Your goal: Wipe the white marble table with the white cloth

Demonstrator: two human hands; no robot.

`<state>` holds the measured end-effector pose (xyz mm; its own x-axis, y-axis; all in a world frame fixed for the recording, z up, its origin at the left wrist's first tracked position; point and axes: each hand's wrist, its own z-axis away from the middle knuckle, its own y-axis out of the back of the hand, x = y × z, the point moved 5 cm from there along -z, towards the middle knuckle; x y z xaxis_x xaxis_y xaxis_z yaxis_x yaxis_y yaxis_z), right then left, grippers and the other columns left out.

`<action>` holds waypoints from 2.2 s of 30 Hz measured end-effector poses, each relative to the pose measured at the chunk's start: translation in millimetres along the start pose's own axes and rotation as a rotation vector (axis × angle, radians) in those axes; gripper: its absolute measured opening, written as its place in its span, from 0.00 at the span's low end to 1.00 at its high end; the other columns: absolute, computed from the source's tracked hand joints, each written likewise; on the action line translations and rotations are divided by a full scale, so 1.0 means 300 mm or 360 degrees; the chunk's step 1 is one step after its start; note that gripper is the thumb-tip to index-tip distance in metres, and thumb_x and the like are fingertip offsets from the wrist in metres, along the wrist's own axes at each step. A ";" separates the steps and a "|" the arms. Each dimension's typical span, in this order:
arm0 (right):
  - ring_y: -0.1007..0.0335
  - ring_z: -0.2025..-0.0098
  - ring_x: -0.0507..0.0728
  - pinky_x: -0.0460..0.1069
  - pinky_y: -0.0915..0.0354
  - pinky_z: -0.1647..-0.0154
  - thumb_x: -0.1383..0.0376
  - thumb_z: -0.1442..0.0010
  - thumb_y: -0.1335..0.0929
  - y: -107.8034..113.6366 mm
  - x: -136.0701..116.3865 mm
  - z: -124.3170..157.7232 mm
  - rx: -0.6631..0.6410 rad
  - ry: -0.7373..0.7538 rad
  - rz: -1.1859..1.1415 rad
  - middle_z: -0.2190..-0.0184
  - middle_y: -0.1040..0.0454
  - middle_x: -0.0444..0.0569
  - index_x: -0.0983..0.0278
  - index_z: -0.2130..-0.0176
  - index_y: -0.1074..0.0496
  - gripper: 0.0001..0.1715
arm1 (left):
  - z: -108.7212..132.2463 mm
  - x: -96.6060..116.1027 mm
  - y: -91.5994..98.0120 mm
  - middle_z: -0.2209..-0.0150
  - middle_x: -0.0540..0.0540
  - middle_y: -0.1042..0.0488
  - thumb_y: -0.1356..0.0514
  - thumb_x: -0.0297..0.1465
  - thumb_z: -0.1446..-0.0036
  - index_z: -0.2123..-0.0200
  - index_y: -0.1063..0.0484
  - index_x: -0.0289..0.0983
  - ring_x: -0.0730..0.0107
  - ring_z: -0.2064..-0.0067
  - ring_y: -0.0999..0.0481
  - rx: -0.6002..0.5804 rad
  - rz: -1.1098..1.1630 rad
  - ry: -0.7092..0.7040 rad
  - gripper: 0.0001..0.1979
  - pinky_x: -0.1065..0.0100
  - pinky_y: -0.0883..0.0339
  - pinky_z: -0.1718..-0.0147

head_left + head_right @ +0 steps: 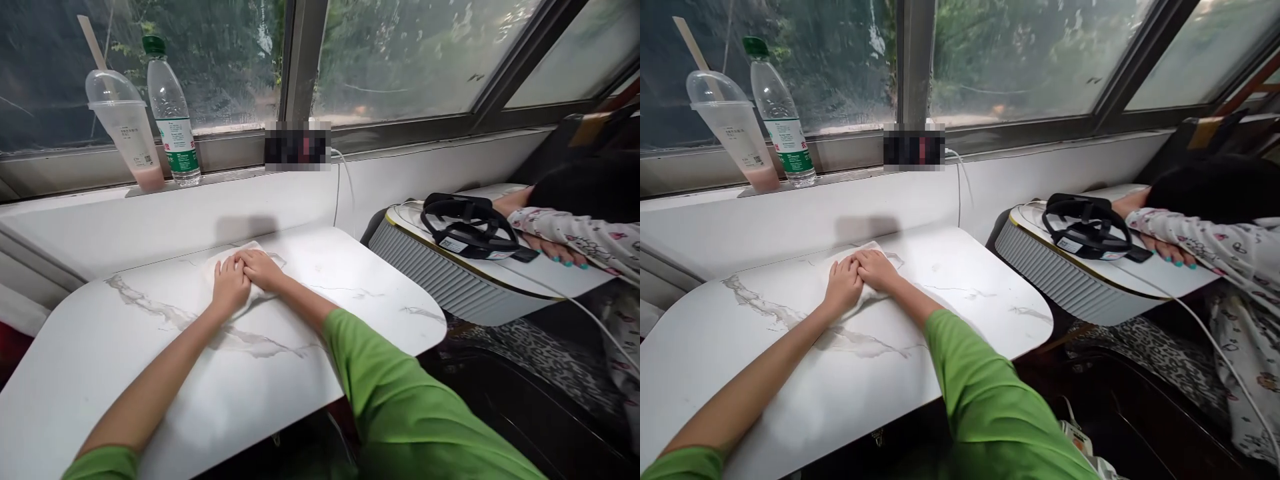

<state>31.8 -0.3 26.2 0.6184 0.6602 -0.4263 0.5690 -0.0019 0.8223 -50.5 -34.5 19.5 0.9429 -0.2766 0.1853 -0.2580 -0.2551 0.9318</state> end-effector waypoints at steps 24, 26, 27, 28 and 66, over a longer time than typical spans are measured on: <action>0.37 0.45 0.60 0.59 0.42 0.43 0.68 0.45 0.43 0.486 0.304 0.804 0.0201 -0.0442 0.0181 0.49 0.30 0.51 0.58 0.51 0.32 0.24 | 0.134 0.872 -0.140 0.36 0.28 0.52 0.51 0.34 0.40 0.40 0.42 0.25 0.39 0.34 0.61 -0.0255 0.0406 -0.0532 0.27 0.35 0.69 0.41; 0.37 0.45 0.60 0.60 0.44 0.42 0.68 0.44 0.44 0.498 0.329 0.824 0.0221 -0.0454 0.0277 0.48 0.31 0.51 0.58 0.50 0.33 0.24 | 0.109 0.899 -0.154 0.36 0.28 0.52 0.52 0.33 0.40 0.41 0.42 0.25 0.39 0.34 0.60 -0.0290 0.0428 -0.0558 0.27 0.36 0.68 0.41; 0.37 0.45 0.60 0.60 0.44 0.43 0.68 0.44 0.44 0.500 0.342 0.817 0.0218 -0.0449 0.0294 0.49 0.31 0.51 0.59 0.50 0.33 0.24 | 0.091 0.901 -0.163 0.36 0.28 0.51 0.52 0.33 0.40 0.40 0.42 0.26 0.40 0.34 0.59 -0.0292 0.0427 -0.0559 0.27 0.36 0.68 0.41; 0.37 0.45 0.60 0.60 0.44 0.43 0.68 0.44 0.44 0.500 0.357 0.799 0.0215 -0.0435 0.0302 0.49 0.30 0.52 0.60 0.50 0.33 0.24 | 0.070 0.897 -0.173 0.36 0.29 0.51 0.52 0.33 0.40 0.40 0.42 0.27 0.40 0.34 0.58 -0.0288 0.0419 -0.0555 0.27 0.36 0.69 0.41; 0.54 0.34 0.57 0.61 0.52 0.36 0.64 0.36 0.45 0.158 -0.084 0.675 -0.0096 -0.0186 0.0145 0.36 0.47 0.51 0.61 0.34 0.53 0.32 | 0.381 0.354 0.058 0.35 0.38 0.49 0.55 0.34 0.36 0.37 0.49 0.32 0.53 0.34 0.54 -0.0533 0.0294 -0.0741 0.26 0.47 0.61 0.38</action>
<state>153.0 -169.0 -0.4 0.7269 0.5675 -0.3868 0.4760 -0.0104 0.8794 21.2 -174.2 19.9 0.6780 -0.6845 0.2678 -0.2570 0.1206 0.9589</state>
